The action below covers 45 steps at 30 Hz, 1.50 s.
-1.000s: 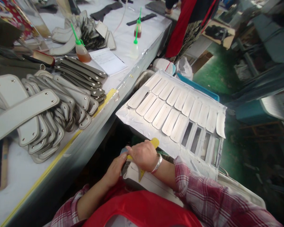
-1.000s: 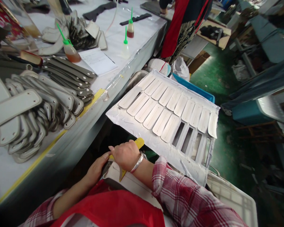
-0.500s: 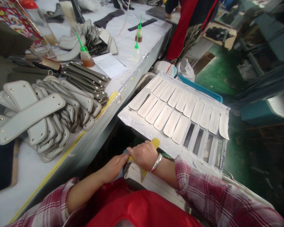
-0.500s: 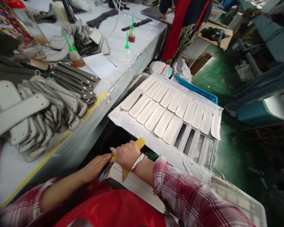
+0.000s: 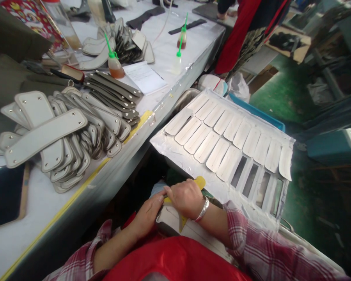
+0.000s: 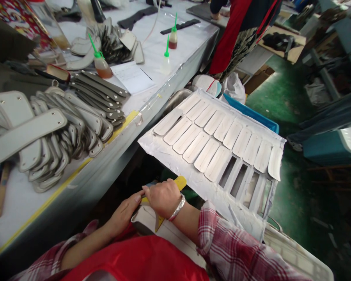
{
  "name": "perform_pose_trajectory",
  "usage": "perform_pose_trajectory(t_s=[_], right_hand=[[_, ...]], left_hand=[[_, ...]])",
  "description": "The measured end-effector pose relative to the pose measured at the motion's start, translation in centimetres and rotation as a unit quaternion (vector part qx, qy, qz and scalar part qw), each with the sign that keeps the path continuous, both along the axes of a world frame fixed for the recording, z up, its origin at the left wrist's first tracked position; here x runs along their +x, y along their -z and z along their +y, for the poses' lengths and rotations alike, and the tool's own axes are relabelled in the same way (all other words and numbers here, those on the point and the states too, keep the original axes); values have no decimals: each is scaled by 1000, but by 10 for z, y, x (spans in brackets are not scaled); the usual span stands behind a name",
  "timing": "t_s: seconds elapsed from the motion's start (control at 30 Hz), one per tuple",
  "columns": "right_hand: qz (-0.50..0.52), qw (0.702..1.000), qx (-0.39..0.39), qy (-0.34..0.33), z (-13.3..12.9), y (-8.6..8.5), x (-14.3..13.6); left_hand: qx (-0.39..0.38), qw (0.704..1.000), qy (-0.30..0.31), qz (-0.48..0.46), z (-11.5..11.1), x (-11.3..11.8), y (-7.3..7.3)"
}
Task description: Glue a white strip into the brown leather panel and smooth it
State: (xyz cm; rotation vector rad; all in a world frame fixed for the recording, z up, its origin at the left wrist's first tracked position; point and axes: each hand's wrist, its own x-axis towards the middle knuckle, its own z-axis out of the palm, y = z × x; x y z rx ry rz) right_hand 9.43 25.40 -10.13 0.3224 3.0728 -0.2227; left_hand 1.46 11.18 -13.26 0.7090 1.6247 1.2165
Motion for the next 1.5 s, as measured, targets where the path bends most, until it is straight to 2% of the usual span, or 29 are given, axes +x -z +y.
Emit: perform_pose_trajectory(t_s=[0.2, 0.47, 0.67, 0.97, 1.2, 1.37, 1.5], right_hand=[[-19, 1000, 2, 24, 0, 1, 1], [-20, 1000, 6, 23, 0, 2, 0], [-85, 996, -6, 15, 3, -5, -5], [-167, 985, -48, -13, 12, -17, -13], [-188, 981, -47, 26, 4, -18, 2], [-153, 987, -5, 54, -2, -20, 8], [-169, 984, 42, 44, 5, -38, 33]], left_hand=[[-4, 1000, 10, -12, 2, -5, 2], [-26, 992, 102, -76, 3, -37, -12], [-32, 989, 130, -67, 6, -41, -15], [-62, 993, 76, -68, 7, -24, -14], [-58, 996, 56, -45, 7, -13, -20], [-44, 996, 46, -59, 10, -11, -26], [-8, 988, 51, -148, -2, -19, -31]])
